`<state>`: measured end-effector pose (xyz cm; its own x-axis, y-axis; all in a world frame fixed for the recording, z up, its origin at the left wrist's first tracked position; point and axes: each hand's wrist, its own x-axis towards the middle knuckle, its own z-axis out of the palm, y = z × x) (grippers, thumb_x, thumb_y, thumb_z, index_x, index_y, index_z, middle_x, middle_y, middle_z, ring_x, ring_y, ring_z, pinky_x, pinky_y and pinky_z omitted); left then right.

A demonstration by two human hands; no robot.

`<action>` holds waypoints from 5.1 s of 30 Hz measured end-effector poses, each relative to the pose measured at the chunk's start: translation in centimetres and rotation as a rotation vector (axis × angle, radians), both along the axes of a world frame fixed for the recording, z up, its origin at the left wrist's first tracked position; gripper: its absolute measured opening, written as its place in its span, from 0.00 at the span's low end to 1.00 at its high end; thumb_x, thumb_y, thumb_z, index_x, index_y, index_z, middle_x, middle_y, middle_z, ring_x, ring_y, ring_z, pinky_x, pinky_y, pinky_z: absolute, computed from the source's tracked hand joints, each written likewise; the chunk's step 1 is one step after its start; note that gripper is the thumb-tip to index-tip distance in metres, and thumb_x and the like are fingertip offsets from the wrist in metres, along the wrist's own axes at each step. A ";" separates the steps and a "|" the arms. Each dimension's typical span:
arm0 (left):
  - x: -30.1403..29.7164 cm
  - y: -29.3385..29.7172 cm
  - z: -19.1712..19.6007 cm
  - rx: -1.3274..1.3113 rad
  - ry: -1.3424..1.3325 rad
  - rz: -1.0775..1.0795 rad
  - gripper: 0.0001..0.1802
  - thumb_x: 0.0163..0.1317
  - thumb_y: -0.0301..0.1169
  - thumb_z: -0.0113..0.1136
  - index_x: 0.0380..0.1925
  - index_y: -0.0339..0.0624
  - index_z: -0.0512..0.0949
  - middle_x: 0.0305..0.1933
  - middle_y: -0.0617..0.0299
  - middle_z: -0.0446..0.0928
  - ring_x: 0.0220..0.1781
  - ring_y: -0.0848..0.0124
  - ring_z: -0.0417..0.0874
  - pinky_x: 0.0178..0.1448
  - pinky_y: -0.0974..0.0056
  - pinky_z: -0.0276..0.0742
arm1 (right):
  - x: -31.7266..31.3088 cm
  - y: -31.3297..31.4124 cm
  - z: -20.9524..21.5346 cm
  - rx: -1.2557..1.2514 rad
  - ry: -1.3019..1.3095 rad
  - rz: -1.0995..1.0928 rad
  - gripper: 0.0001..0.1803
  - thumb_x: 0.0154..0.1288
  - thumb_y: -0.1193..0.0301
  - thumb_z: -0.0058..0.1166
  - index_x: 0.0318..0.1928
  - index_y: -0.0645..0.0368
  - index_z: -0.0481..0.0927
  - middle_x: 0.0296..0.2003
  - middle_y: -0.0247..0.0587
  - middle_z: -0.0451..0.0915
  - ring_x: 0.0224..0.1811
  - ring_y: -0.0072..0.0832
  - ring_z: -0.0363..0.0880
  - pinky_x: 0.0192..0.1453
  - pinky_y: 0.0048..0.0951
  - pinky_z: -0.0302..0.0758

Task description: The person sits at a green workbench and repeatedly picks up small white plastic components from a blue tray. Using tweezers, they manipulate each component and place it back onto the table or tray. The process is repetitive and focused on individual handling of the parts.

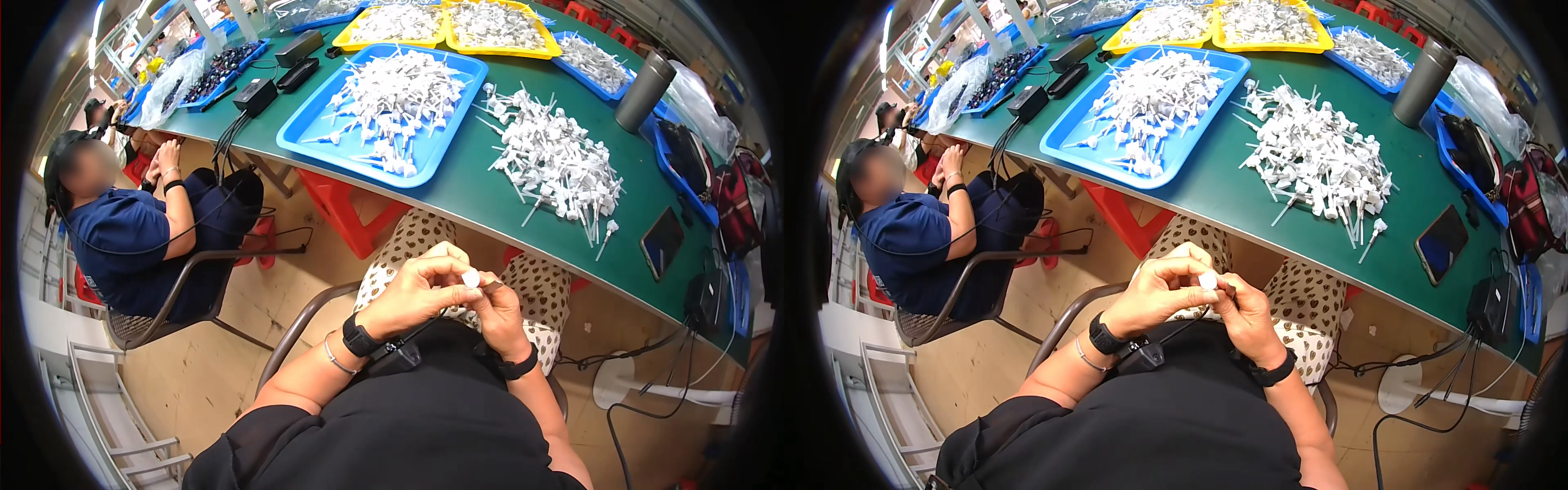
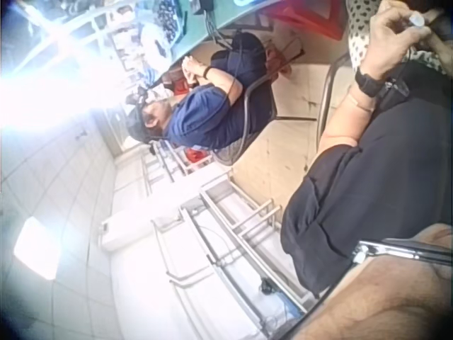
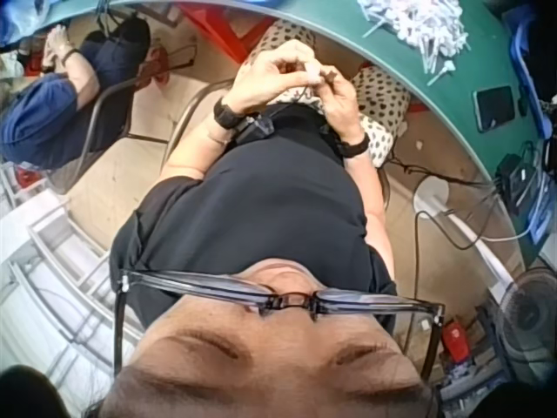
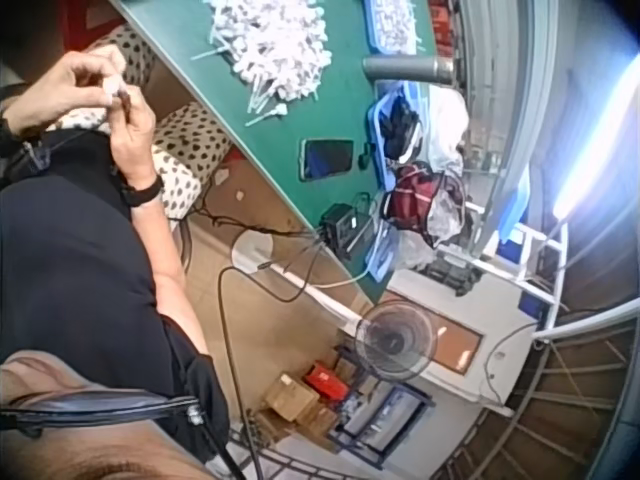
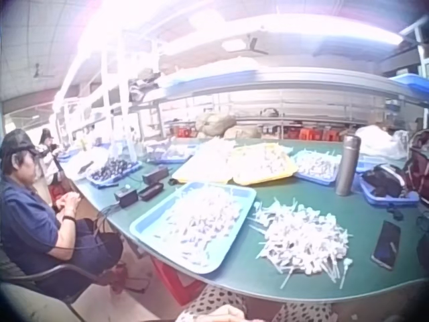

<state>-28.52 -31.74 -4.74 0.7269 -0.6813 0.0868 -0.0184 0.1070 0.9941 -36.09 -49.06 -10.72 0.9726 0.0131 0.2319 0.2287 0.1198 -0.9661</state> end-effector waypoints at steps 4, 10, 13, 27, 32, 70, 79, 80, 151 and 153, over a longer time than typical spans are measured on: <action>-0.3 0.2 1.0 0.056 -0.226 0.019 0.09 0.62 0.27 0.70 0.40 0.37 0.83 0.44 0.66 0.73 0.38 0.79 0.72 0.39 0.71 0.70 | 0.2 0.2 -0.8 -0.060 -0.078 -0.023 0.11 0.75 0.74 0.52 0.55 0.62 0.77 0.42 0.37 0.81 0.43 0.22 0.80 0.49 0.25 0.77; -0.4 0.5 -0.1 -0.127 0.132 -0.058 0.10 0.70 0.33 0.60 0.39 0.36 0.83 0.46 0.64 0.73 0.40 0.79 0.71 0.44 0.70 0.69 | -0.3 0.9 0.6 -0.043 -0.013 -0.035 0.10 0.72 0.72 0.56 0.49 0.63 0.80 0.44 0.40 0.82 0.44 0.27 0.81 0.52 0.27 0.78; -0.2 0.8 -0.2 -0.191 0.411 -0.125 0.12 0.72 0.34 0.58 0.38 0.36 0.82 0.47 0.64 0.74 0.39 0.79 0.71 0.45 0.70 0.70 | -0.3 1.1 1.5 -0.212 -0.071 -0.128 0.09 0.70 0.70 0.59 0.46 0.63 0.82 0.35 0.44 0.84 0.43 0.33 0.82 0.59 0.34 0.76; -0.5 0.3 -2.0 -0.225 0.302 -0.078 0.09 0.69 0.28 0.61 0.46 0.37 0.81 0.50 0.65 0.75 0.47 0.76 0.77 0.52 0.68 0.75 | -0.2 1.5 1.6 -0.044 0.085 -0.115 0.11 0.74 0.79 0.49 0.54 0.68 0.78 0.45 0.38 0.81 0.41 0.21 0.80 0.47 0.23 0.78; 0.5 0.8 -2.0 -0.287 0.266 0.010 0.07 0.70 0.29 0.61 0.43 0.39 0.81 0.47 0.65 0.78 0.46 0.77 0.78 0.52 0.70 0.75 | 0.3 1.0 2.7 -0.365 -0.124 -0.275 0.11 0.77 0.72 0.48 0.49 0.64 0.80 0.46 0.39 0.79 0.51 0.28 0.76 0.58 0.30 0.72; -0.5 1.0 -2.8 0.065 -0.499 0.231 0.11 0.62 0.21 0.65 0.45 0.37 0.84 0.37 0.57 0.82 0.34 0.68 0.83 0.37 0.67 0.78 | -2.1 2.3 5.9 -0.041 -0.173 -0.416 0.09 0.67 0.82 0.58 0.48 0.68 0.78 0.47 0.49 0.82 0.47 0.32 0.84 0.51 0.28 0.82; -0.9 0.9 -2.7 0.073 -0.529 0.241 0.11 0.60 0.20 0.66 0.43 0.38 0.85 0.37 0.57 0.82 0.36 0.66 0.84 0.39 0.66 0.79 | -2.0 2.5 5.1 -0.109 -0.165 -0.411 0.09 0.67 0.83 0.58 0.48 0.68 0.78 0.45 0.47 0.82 0.45 0.29 0.84 0.50 0.26 0.83; -0.9 0.9 -2.7 0.077 -0.530 0.236 0.11 0.60 0.20 0.66 0.43 0.38 0.85 0.37 0.57 0.82 0.36 0.65 0.85 0.39 0.65 0.80 | -1.9 2.5 5.2 -0.111 -0.166 -0.406 0.09 0.67 0.83 0.58 0.48 0.68 0.78 0.45 0.47 0.82 0.45 0.29 0.84 0.50 0.26 0.83; -1.2 0.7 -3.5 0.113 -0.532 0.230 0.08 0.61 0.23 0.67 0.41 0.38 0.86 0.30 0.60 0.78 0.30 0.69 0.80 0.33 0.67 0.74 | -1.7 1.7 5.3 -0.439 -0.255 -0.365 0.04 0.70 0.83 0.53 0.44 0.68 0.77 0.43 0.48 0.82 0.40 0.29 0.85 0.47 0.26 0.82; -1.2 0.6 -3.3 0.110 -0.529 0.230 0.08 0.61 0.22 0.67 0.41 0.38 0.86 0.30 0.60 0.78 0.29 0.69 0.80 0.33 0.66 0.74 | -1.8 1.8 5.1 -0.393 -0.236 -0.367 0.05 0.70 0.83 0.53 0.44 0.68 0.77 0.43 0.48 0.82 0.41 0.30 0.85 0.47 0.26 0.82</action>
